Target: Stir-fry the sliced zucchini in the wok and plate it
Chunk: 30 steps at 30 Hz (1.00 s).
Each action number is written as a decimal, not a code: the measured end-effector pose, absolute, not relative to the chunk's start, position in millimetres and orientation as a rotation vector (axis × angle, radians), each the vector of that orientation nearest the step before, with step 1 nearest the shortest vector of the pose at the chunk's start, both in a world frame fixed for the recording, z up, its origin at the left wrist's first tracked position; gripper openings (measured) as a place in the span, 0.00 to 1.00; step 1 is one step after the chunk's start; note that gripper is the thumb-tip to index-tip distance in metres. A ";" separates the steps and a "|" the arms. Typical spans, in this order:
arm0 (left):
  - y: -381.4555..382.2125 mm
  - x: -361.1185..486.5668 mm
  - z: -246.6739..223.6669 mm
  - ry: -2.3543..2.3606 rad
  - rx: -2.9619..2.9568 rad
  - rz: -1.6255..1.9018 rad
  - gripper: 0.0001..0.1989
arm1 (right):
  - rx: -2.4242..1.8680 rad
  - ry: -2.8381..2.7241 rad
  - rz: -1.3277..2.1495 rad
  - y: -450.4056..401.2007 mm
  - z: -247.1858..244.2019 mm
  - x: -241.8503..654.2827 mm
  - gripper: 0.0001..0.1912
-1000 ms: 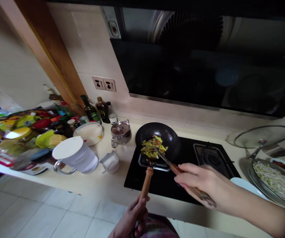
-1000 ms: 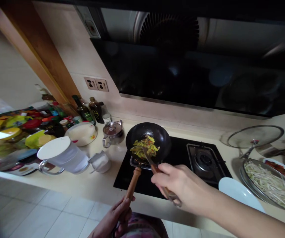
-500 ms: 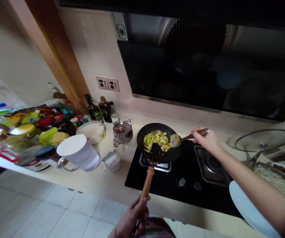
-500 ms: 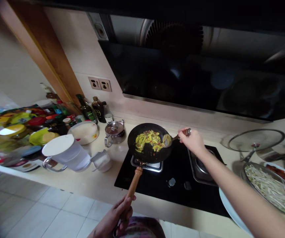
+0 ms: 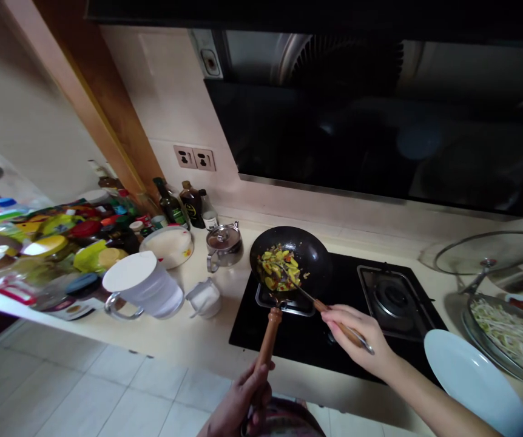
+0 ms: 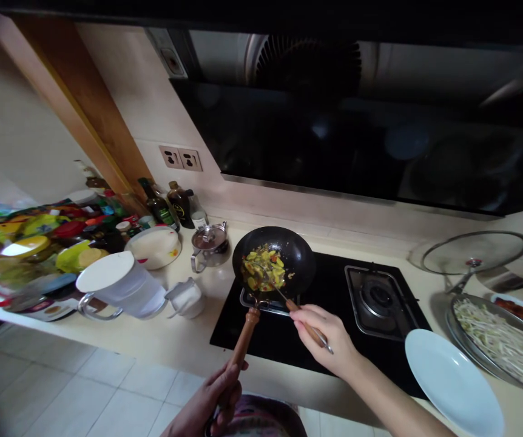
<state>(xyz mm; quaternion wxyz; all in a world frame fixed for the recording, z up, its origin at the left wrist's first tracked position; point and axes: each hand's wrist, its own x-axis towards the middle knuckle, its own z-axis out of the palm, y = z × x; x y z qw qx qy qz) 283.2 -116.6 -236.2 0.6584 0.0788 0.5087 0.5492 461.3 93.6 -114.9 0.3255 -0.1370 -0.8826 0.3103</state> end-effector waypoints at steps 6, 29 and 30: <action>-115.9 283.1 -237.0 1.152 0.175 1.236 0.28 | -0.724 -1.919 0.937 105.8 -171.0 449.8 0.08; -117.0 284.2 -231.4 1.128 0.162 1.239 0.29 | -1.027 -1.666 1.121 108.2 -178.1 491.5 0.12; -116.9 284.2 -231.2 1.134 0.157 1.239 0.29 | -1.025 -1.637 1.092 110.5 -178.0 491.9 0.12</action>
